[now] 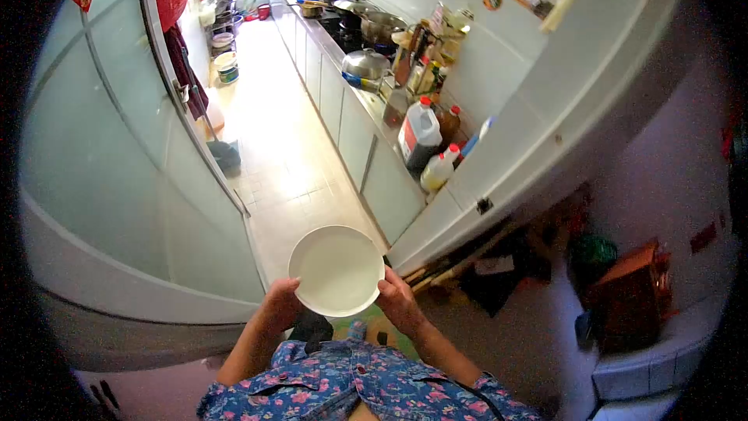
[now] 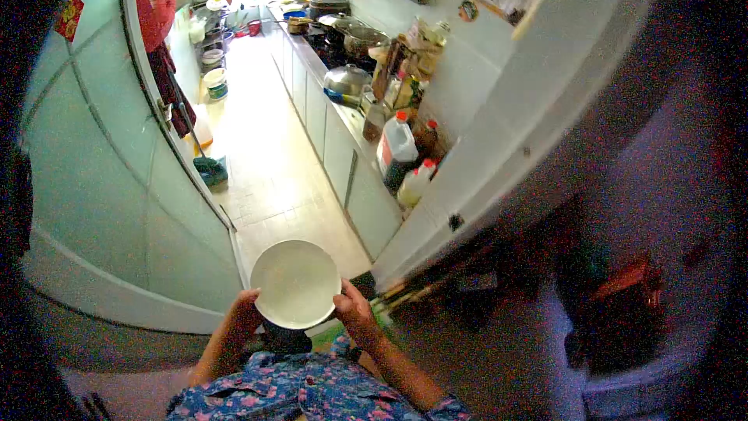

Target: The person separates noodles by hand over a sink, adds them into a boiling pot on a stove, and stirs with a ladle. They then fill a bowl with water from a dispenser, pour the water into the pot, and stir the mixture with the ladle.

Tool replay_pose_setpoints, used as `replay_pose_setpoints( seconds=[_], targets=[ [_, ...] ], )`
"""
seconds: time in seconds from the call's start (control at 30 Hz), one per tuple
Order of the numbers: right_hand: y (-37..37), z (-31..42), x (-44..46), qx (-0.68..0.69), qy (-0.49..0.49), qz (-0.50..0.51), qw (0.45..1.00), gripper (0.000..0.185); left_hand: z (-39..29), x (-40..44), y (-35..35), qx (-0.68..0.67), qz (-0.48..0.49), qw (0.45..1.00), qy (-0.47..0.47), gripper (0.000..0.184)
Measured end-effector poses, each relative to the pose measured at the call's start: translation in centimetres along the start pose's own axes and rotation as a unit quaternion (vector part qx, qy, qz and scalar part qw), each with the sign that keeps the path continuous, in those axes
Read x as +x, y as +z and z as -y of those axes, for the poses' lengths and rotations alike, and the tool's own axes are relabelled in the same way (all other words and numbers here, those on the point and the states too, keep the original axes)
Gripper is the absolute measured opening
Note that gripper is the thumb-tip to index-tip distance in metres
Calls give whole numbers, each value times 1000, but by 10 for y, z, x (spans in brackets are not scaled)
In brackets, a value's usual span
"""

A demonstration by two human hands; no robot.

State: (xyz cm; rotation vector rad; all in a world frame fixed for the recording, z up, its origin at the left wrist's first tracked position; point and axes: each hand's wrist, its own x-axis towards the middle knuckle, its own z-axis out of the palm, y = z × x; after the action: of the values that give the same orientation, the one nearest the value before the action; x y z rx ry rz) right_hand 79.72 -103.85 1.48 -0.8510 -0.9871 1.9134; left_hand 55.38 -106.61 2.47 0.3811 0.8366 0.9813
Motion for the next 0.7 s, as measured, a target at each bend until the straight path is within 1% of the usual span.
replay_pose_setpoints(
  seconds=[0.07,0.13,0.17,0.2,0.3,0.33,0.4,0.47,0.5,0.57,0.6,0.7],
  targets=[
    [-7,16,31,8,3,-2,1000,76,-11,35,-8,117,0,991,68,60],
    [-27,20,71,-33,-28,-2,999,76,-26,70,-11,136,-12,985,102,55],
    [-29,27,89,-54,-44,-5,998,76,-37,85,-7,94,-23,990,103,50],
    [-24,41,100,12,-25,15,1000,77,-48,101,-6,51,-33,993,102,46],
    [-38,44,159,-13,-11,-13,1000,75,-83,149,-17,28,-2,993,117,51],
    [-39,46,180,6,-17,-16,1000,74,-98,163,-21,32,4,994,108,53],
    [-32,60,224,4,-17,-38,999,75,-132,194,-28,44,17,995,90,58],
    [-26,71,265,23,-9,-55,998,74,-158,231,-49,72,3,995,76,59],
    [-26,75,296,32,-21,-58,998,76,-181,255,-58,83,-2,994,74,60],
    [-27,76,339,54,-27,-70,996,82,-221,284,-72,89,9,994,54,57],
    [-24,82,364,53,-33,-61,996,85,-244,299,-78,102,19,993,48,56],
    [-21,100,433,60,-32,-67,995,83,-314,348,-80,120,38,990,57,53]
  ],
)
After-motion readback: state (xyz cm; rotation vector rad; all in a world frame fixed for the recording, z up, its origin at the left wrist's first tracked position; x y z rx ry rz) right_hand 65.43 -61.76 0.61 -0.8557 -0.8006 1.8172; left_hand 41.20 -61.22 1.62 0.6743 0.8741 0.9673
